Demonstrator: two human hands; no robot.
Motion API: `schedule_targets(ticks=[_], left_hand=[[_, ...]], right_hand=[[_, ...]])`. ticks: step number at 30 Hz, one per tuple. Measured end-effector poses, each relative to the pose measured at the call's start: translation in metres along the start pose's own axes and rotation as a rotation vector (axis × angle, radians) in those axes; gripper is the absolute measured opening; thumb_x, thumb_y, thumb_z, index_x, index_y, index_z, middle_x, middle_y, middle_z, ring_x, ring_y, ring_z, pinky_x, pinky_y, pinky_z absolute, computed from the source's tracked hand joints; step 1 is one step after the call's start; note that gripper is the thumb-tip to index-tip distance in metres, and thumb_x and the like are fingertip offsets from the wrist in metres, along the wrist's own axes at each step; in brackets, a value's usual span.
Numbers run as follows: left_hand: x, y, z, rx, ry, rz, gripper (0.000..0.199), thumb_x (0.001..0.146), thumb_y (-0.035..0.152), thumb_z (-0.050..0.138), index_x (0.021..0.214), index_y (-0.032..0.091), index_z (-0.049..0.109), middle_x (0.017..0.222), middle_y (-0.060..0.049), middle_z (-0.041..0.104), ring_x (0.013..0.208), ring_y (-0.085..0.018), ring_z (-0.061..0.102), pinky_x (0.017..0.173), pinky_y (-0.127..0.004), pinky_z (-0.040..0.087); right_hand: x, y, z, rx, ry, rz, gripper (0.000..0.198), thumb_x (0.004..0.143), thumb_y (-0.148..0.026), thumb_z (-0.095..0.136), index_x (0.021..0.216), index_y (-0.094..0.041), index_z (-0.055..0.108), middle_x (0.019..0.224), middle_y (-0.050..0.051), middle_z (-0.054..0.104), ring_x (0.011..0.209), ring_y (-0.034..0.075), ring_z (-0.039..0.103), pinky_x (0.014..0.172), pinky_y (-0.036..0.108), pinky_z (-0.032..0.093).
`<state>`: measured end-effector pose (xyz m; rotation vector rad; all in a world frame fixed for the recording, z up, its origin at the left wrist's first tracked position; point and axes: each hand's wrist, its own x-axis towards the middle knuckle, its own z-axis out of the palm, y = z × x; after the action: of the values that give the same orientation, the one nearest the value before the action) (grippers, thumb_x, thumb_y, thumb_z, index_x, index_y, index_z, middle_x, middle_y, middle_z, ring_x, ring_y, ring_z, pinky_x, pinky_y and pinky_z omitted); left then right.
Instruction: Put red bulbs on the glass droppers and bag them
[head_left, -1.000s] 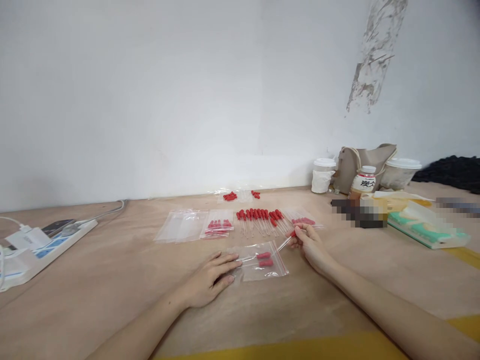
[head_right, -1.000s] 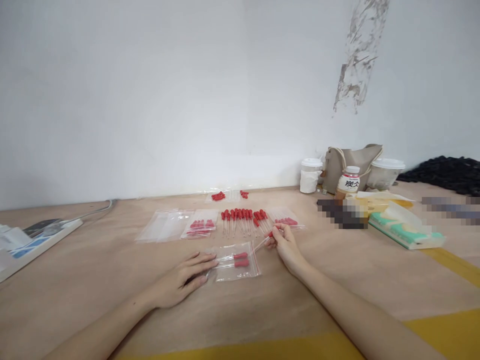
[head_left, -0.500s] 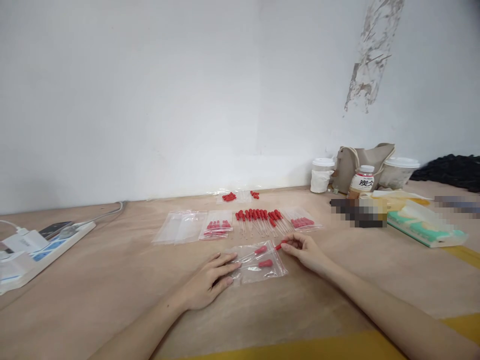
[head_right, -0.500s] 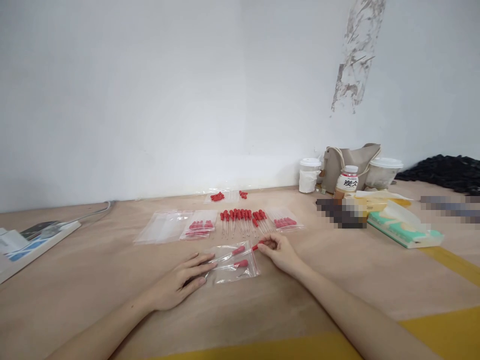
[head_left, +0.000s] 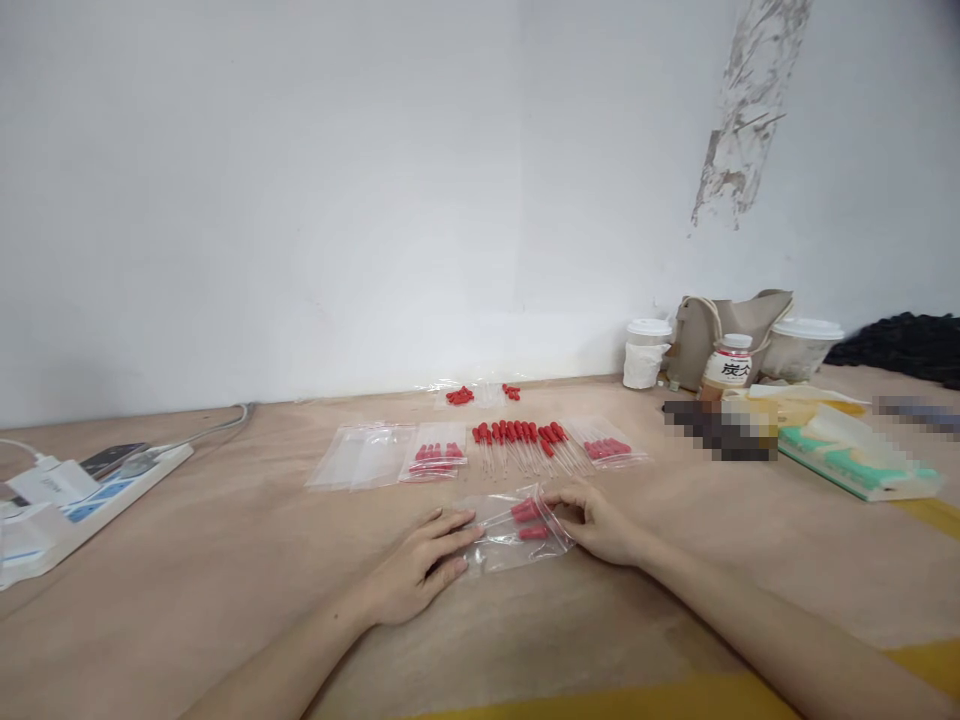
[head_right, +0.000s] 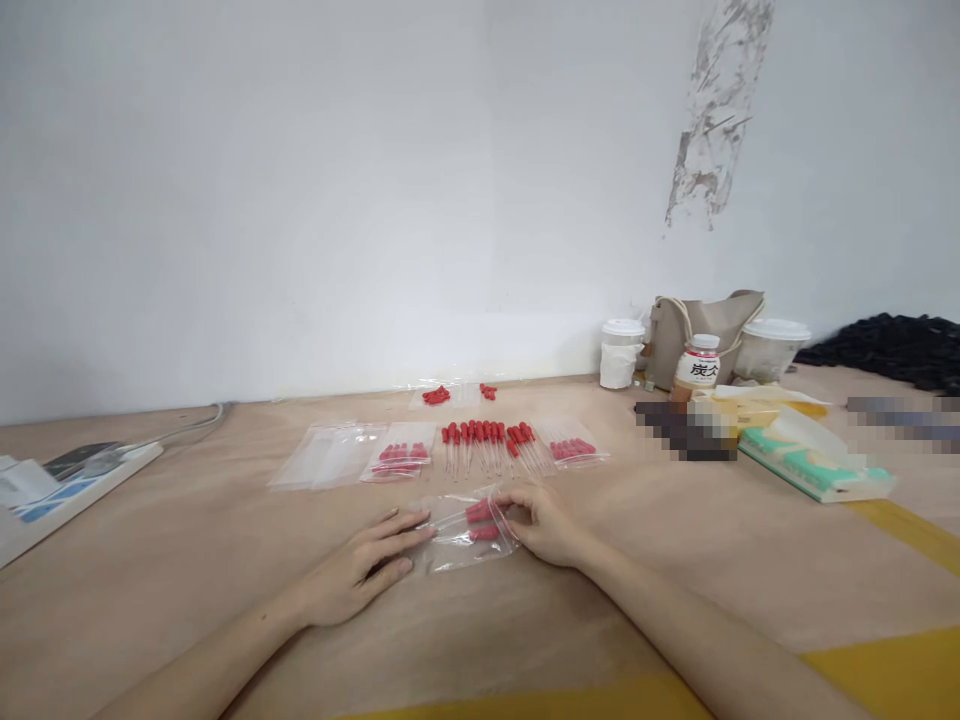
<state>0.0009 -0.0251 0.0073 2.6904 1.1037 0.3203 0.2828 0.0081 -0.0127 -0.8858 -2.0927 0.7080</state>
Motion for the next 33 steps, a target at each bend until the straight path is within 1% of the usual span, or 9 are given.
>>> schedule_targets(ticks=[4,8,11,15,21,26,29,31,33], left_hand=[[-0.001,0.001,0.0,0.001,-0.001,0.003,0.036,0.09,0.033,0.031,0.126,0.034,0.038,0.137,0.002,0.031,0.125,-0.019,0.027,0.104,-0.042,0.021],[-0.001,0.002,-0.002,0.0,-0.003,-0.011,0.038,0.09,0.032,0.031,0.128,0.031,0.036,0.137,0.0,0.032,0.125,-0.019,0.028,0.103,-0.041,0.024],[-0.001,0.002,-0.002,-0.002,0.019,-0.001,0.038,0.09,0.032,0.03,0.129,0.029,0.034,0.135,-0.001,0.035,0.124,-0.019,0.03,0.102,-0.04,0.027],[-0.001,0.001,0.0,-0.032,0.051,0.018,0.038,0.09,0.03,0.032,0.128,0.027,0.036,0.134,-0.002,0.036,0.122,-0.019,0.032,0.102,-0.04,0.027],[-0.002,0.0,0.001,-0.057,0.038,0.001,0.039,0.089,0.029,0.034,0.128,0.029,0.035,0.135,-0.001,0.034,0.123,-0.02,0.03,0.102,-0.04,0.026],[-0.002,-0.001,-0.002,-0.076,0.025,-0.002,0.039,0.089,0.029,0.035,0.127,0.029,0.037,0.134,-0.001,0.035,0.123,-0.02,0.031,0.102,-0.038,0.027],[-0.001,-0.002,-0.002,-0.08,0.014,-0.006,0.038,0.089,0.03,0.034,0.127,0.03,0.037,0.135,-0.001,0.034,0.123,-0.02,0.03,0.102,-0.038,0.027],[-0.001,-0.002,-0.002,-0.073,0.007,-0.005,0.039,0.089,0.03,0.034,0.128,0.03,0.036,0.136,-0.001,0.033,0.124,-0.02,0.029,0.102,-0.04,0.026],[-0.001,-0.002,-0.001,-0.06,0.001,-0.002,0.039,0.089,0.03,0.034,0.128,0.03,0.035,0.136,-0.001,0.032,0.124,-0.02,0.028,0.102,-0.04,0.025]], right_hand=[[-0.003,0.011,-0.001,0.069,-0.044,0.079,0.025,0.076,-0.026,0.05,0.098,-0.019,0.06,0.097,0.005,0.063,0.088,0.018,0.057,0.077,0.031,0.044],[0.003,0.028,-0.01,-0.093,0.126,0.187,0.022,0.074,-0.028,0.051,0.09,-0.016,0.061,0.079,0.004,0.064,0.068,0.014,0.056,0.061,0.026,0.044],[0.019,0.036,-0.027,-0.278,0.241,0.221,0.016,0.072,-0.026,0.05,0.077,-0.017,0.062,0.071,0.003,0.064,0.063,0.013,0.055,0.057,0.024,0.041],[0.049,0.036,-0.044,-0.505,0.209,0.452,0.014,0.069,-0.025,0.051,0.073,-0.018,0.062,0.073,0.004,0.065,0.068,0.015,0.058,0.059,0.022,0.04],[0.086,0.035,-0.033,-0.601,0.149,0.682,0.008,0.056,-0.019,0.06,0.063,-0.017,0.063,0.069,0.011,0.064,0.072,0.024,0.06,0.057,0.029,0.04],[0.096,0.033,-0.04,-0.544,0.129,0.737,0.011,0.052,-0.018,0.065,0.062,-0.016,0.062,0.064,0.011,0.063,0.067,0.023,0.06,0.054,0.027,0.039],[0.087,0.024,-0.052,-0.45,0.116,0.699,0.016,0.064,-0.031,0.059,0.059,-0.016,0.06,0.055,0.007,0.059,0.055,0.017,0.057,0.048,0.024,0.036],[0.074,0.018,-0.056,-0.325,0.142,0.654,0.027,0.073,-0.04,0.049,0.07,-0.015,0.059,0.054,0.004,0.057,0.048,0.013,0.052,0.044,0.023,0.034],[0.057,0.016,-0.053,-0.06,0.241,0.567,0.034,0.074,-0.045,0.047,0.089,-0.015,0.053,0.056,-0.001,0.054,0.044,0.009,0.047,0.041,0.021,0.033]])
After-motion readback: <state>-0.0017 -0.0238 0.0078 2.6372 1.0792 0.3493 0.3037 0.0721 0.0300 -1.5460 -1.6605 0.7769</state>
